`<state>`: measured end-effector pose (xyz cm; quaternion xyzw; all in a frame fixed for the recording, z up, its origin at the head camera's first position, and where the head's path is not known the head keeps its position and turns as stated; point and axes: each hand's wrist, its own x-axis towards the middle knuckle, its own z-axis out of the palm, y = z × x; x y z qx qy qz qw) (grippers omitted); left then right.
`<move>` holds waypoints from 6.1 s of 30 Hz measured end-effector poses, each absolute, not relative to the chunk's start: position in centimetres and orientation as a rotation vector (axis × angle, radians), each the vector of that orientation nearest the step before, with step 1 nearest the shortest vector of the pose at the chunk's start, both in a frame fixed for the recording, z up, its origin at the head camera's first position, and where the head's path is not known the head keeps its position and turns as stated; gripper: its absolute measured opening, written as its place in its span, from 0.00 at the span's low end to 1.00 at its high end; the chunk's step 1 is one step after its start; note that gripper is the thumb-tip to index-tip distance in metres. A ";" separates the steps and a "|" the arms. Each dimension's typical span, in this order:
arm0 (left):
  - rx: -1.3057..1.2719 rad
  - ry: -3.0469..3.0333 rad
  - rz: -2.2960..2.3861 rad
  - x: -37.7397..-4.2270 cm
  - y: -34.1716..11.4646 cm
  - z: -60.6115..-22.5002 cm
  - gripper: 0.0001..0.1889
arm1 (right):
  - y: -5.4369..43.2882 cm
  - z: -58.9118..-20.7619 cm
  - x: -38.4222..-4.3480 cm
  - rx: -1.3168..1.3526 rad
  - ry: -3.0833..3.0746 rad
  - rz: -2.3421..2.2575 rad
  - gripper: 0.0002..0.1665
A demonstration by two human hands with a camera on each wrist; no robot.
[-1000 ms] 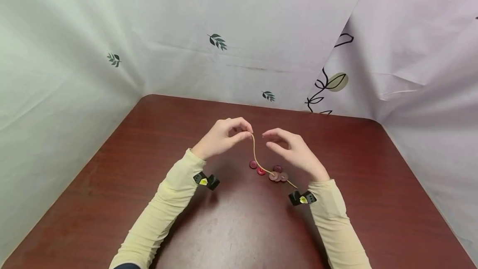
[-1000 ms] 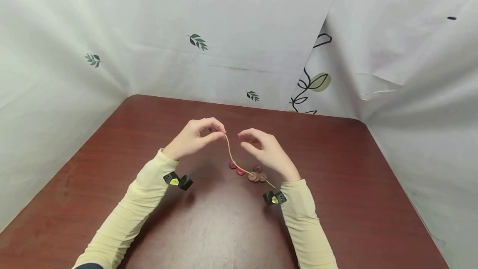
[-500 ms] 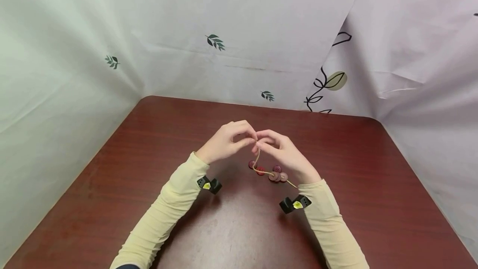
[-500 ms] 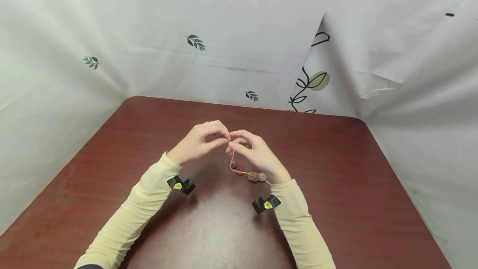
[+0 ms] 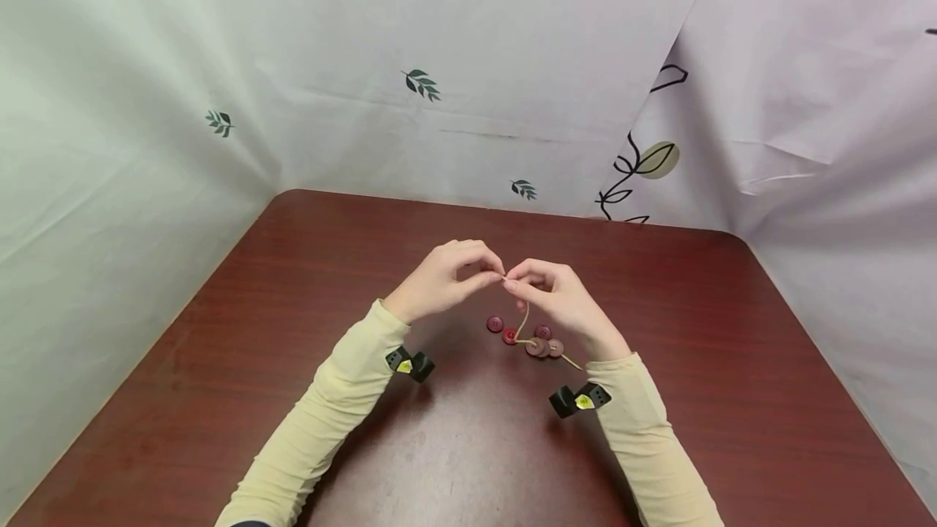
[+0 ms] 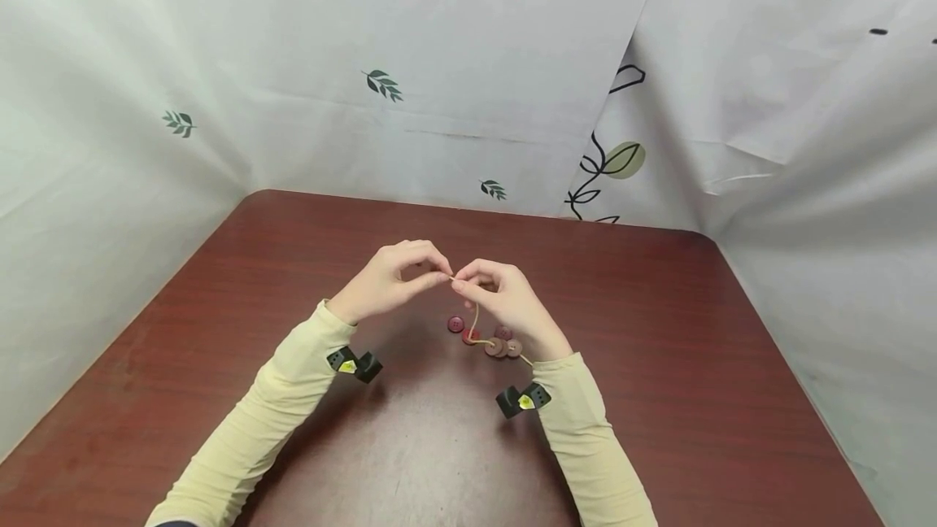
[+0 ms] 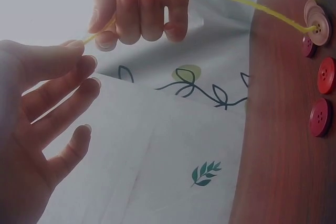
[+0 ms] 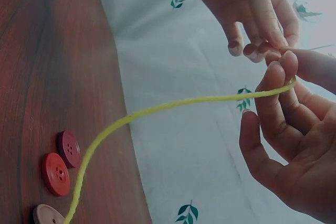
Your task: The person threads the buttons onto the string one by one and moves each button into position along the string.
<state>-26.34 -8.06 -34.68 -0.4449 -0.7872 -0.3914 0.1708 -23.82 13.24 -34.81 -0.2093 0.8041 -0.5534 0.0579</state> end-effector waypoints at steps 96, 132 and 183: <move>-1.219 -2.899 -0.461 -27.8 -5.4 -41.8 0.09 | 16.1 -33.8 -24.1 -0.688 2.576 -1.498 0.04; -1.304 -2.631 -0.901 -27.3 -6.3 -38.5 0.10 | 16.0 -34.0 -24.2 -0.702 2.600 -1.415 0.04; -1.223 -2.278 -1.627 -27.4 -7.1 -37.3 0.15 | 15.6 -34.2 -23.9 -0.763 2.726 -1.267 0.04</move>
